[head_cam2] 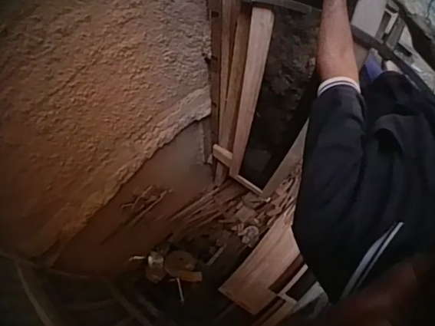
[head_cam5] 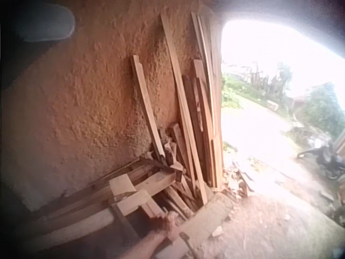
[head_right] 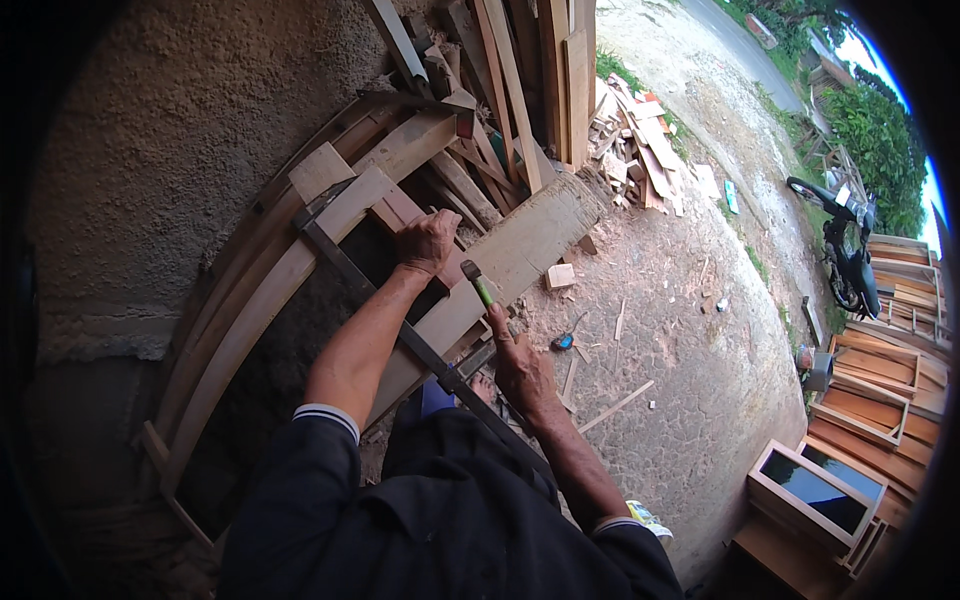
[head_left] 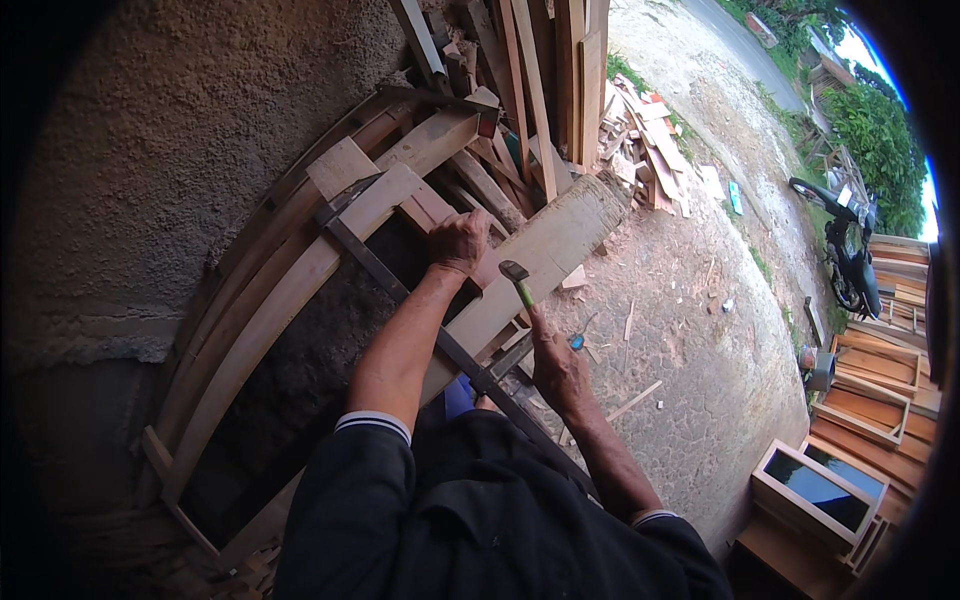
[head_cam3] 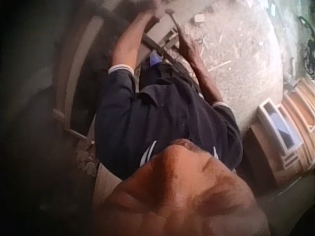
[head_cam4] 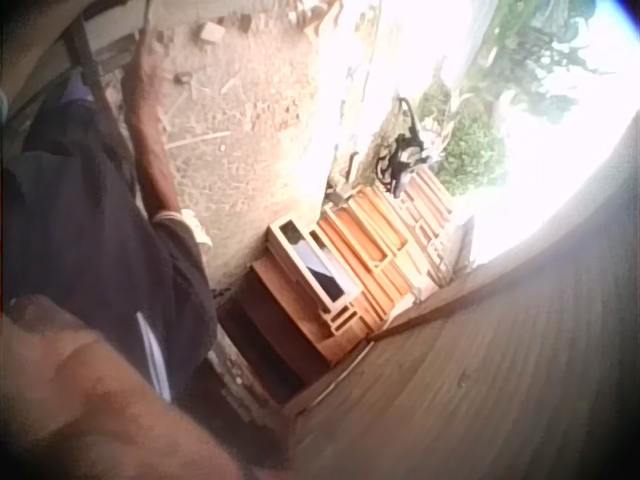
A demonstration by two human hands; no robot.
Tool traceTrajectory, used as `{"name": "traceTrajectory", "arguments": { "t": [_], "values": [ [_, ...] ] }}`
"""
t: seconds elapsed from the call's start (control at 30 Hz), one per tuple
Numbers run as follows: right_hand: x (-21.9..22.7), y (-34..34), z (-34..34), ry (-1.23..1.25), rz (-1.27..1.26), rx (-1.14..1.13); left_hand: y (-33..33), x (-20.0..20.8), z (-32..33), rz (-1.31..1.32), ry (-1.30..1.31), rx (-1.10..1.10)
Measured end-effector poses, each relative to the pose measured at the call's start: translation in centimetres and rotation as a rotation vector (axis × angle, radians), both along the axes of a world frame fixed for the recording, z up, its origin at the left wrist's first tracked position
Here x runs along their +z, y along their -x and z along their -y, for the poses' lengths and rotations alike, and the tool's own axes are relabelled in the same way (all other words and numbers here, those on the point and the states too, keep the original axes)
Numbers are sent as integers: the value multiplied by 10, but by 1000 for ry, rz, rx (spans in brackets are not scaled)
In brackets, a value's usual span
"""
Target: The person assembles a wooden frame by positioning planks, clamping them with a metal bar, and hammering nails to secure the joints. The person repeatedly adjusts the frame and uses a hammer to drive nails into the wood.
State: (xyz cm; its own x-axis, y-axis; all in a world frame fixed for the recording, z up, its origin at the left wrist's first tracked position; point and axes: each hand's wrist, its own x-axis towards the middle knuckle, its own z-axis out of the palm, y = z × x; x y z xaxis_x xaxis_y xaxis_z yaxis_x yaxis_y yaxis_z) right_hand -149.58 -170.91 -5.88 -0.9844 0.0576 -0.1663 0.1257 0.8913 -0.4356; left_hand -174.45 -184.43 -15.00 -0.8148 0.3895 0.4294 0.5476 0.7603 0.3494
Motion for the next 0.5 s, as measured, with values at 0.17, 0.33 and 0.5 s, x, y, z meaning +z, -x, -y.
{"name": "traceTrajectory", "arguments": {
  "t": [0.17,0.33,0.5],
  "values": [
    [0,1,2,31,1,-25,1,-3,-1,-21,-21,-9],
    [2,2,3,1,-14,-24,0,7,-1,-7,-16,-1],
    [5,3,2,233,-64,-242,-13,40,-9,478,-268,138]
  ]
}}
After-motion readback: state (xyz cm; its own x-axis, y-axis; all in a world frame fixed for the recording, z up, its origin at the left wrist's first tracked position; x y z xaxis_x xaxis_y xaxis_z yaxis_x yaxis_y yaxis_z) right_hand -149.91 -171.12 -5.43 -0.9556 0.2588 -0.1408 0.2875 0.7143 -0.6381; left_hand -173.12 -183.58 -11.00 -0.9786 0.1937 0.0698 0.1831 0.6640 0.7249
